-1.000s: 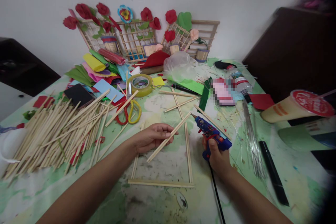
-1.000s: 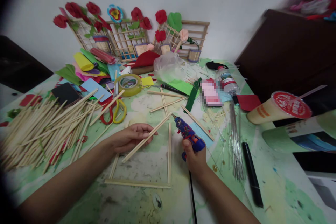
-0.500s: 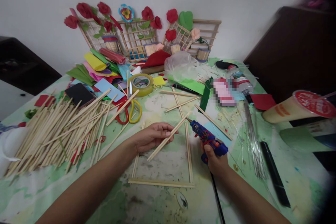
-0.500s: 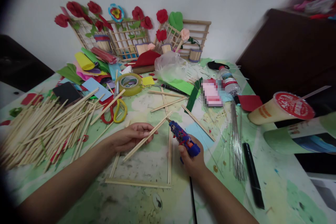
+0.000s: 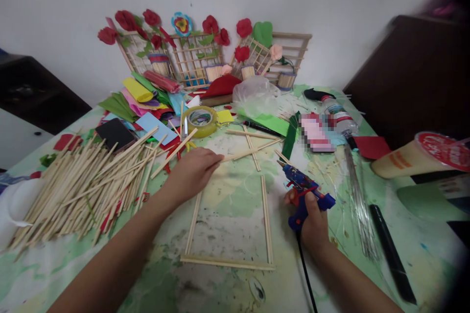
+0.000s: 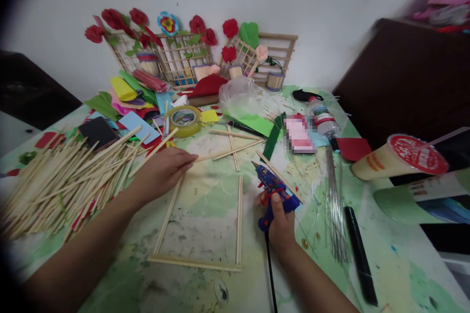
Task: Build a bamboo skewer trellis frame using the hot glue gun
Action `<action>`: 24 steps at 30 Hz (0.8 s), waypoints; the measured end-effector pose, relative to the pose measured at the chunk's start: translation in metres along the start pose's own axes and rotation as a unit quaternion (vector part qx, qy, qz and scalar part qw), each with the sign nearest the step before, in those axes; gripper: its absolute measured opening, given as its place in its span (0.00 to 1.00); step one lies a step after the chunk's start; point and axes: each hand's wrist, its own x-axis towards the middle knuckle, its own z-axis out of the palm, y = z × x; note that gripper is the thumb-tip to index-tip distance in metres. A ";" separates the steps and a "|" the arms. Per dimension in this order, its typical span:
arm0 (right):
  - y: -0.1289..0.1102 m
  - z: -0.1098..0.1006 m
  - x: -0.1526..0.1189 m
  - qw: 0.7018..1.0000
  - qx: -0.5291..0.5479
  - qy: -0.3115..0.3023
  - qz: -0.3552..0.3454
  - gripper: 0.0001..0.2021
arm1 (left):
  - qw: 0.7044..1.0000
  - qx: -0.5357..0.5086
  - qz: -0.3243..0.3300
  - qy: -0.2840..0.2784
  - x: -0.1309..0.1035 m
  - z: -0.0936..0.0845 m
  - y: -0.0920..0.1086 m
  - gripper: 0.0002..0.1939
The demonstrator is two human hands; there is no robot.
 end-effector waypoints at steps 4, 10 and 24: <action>-0.001 0.000 0.002 0.999 0.024 0.023 0.017 0.19 | 0.995 0.059 0.063 -0.048 0.001 0.025 0.007 0.15; 0.001 -0.001 0.002 0.999 0.021 0.016 0.029 0.19 | 0.989 0.092 0.079 -0.078 -0.001 0.042 0.007 0.15; 0.003 -0.003 0.002 0.999 0.001 0.006 0.044 0.19 | 0.986 0.109 0.082 -0.090 -0.002 0.051 0.003 0.13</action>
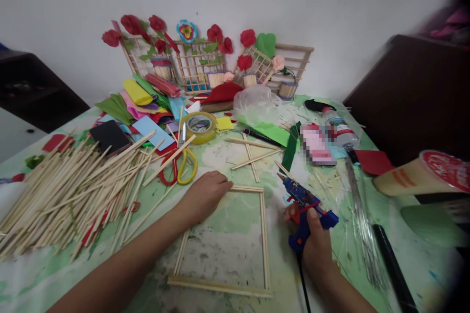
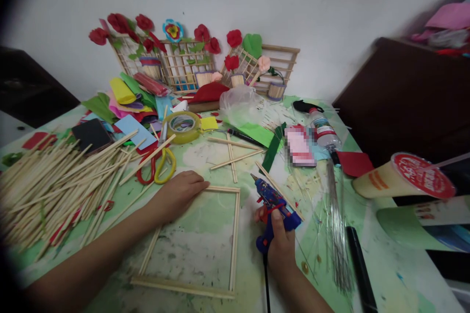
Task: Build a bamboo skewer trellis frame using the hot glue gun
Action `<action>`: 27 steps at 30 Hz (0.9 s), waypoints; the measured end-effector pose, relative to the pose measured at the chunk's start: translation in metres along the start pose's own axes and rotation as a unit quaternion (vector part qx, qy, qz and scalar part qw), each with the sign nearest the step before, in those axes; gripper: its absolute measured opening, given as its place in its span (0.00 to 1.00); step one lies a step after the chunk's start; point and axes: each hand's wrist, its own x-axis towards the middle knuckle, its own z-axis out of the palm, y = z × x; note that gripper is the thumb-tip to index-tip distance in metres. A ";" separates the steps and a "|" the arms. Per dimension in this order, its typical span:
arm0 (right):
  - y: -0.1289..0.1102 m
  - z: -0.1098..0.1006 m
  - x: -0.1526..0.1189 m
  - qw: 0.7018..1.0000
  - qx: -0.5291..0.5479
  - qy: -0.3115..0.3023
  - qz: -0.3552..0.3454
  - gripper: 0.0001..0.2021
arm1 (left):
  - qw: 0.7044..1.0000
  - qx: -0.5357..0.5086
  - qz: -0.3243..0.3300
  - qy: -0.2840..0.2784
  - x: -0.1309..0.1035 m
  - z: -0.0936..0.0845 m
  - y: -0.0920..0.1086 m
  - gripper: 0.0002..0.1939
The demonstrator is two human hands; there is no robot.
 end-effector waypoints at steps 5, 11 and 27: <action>0.000 0.001 0.000 1.000 0.013 0.000 -0.006 0.18 | 1.000 0.005 0.002 -0.010 0.001 0.002 -0.002 0.14; -0.001 0.002 0.001 1.000 0.012 -0.015 -0.014 0.18 | 1.000 -0.020 -0.004 -0.014 0.002 0.002 0.000 0.14; -0.002 0.001 0.000 1.000 0.013 -0.012 -0.007 0.18 | 1.000 0.008 0.003 -0.004 0.001 0.006 -0.001 0.13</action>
